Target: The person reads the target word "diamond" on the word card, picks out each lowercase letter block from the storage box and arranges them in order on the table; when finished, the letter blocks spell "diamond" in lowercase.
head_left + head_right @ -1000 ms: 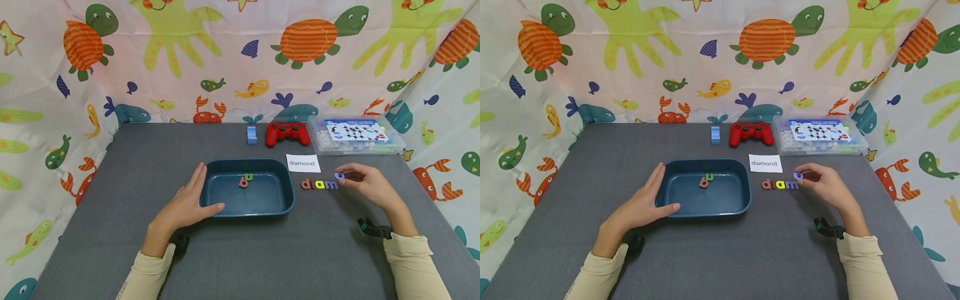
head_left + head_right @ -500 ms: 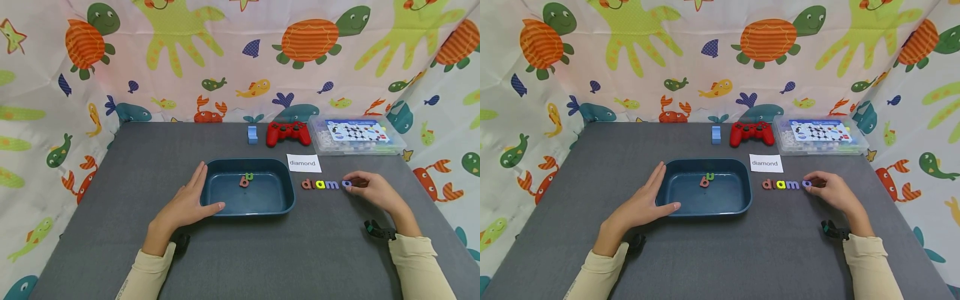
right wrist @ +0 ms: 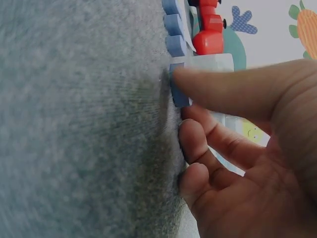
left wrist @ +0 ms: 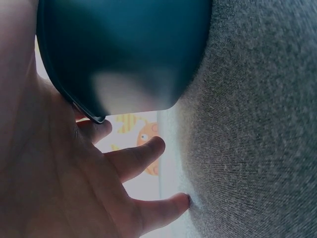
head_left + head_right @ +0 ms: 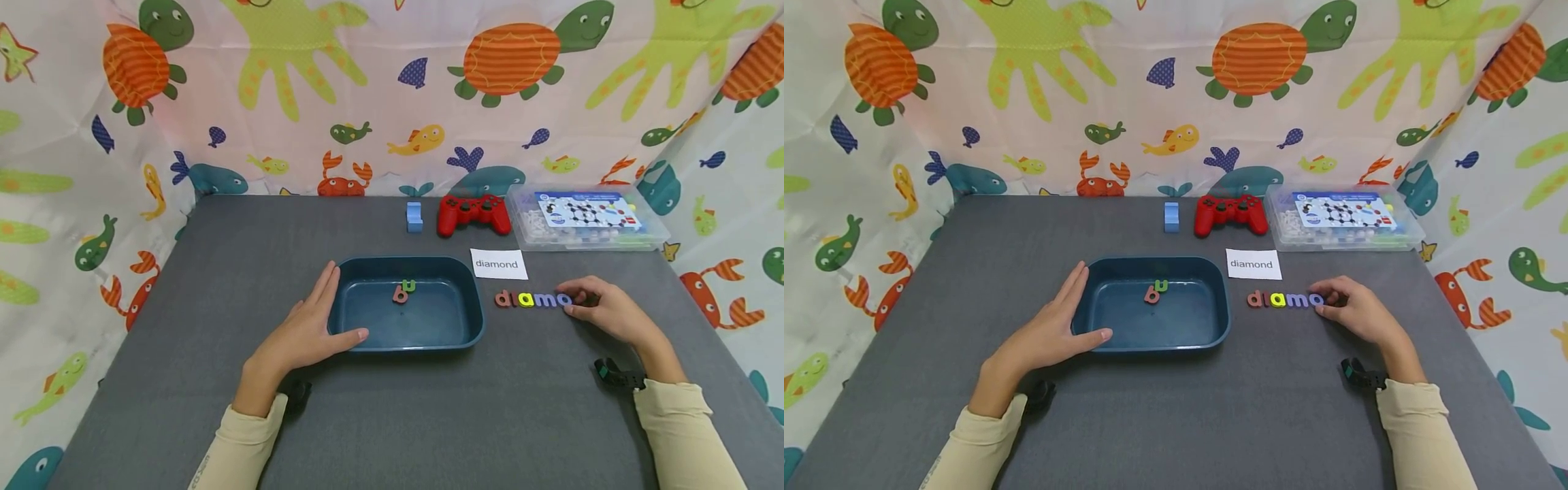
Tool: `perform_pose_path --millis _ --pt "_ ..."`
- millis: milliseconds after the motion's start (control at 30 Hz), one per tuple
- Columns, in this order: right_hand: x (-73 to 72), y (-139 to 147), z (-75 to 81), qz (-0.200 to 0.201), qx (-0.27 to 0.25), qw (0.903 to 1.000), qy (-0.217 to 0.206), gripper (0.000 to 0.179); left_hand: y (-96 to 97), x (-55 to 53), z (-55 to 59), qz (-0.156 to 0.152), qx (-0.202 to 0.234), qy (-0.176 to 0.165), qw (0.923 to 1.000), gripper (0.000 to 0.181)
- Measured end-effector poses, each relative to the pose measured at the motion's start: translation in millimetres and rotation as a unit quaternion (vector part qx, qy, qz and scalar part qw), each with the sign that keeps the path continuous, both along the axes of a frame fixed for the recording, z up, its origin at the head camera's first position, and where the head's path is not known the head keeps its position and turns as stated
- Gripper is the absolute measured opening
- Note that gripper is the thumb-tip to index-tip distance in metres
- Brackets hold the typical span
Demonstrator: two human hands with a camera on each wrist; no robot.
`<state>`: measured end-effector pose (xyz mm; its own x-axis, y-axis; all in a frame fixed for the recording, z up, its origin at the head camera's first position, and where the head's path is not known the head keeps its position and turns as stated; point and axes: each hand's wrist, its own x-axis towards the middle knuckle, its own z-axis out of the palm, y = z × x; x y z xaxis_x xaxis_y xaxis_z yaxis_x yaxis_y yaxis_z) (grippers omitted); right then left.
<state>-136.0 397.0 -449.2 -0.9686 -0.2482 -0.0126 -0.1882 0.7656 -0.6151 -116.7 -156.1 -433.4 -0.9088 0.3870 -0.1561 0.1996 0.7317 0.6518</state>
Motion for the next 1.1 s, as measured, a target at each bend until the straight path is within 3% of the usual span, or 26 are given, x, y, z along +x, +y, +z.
perform_pose_path --millis 933,1100 --pt "2.4 2.3 -2.6 0.013 -0.015 0.9998 0.000 0.028 -0.6 0.3 0.1 -0.001 0.004 0.006 1.0000 0.121" --pt "5.5 2.1 2.4 -0.011 -0.021 0.9994 -0.025 0.038 -0.1 1.2 0.8 -0.001 0.004 0.001 1.0000 0.122"
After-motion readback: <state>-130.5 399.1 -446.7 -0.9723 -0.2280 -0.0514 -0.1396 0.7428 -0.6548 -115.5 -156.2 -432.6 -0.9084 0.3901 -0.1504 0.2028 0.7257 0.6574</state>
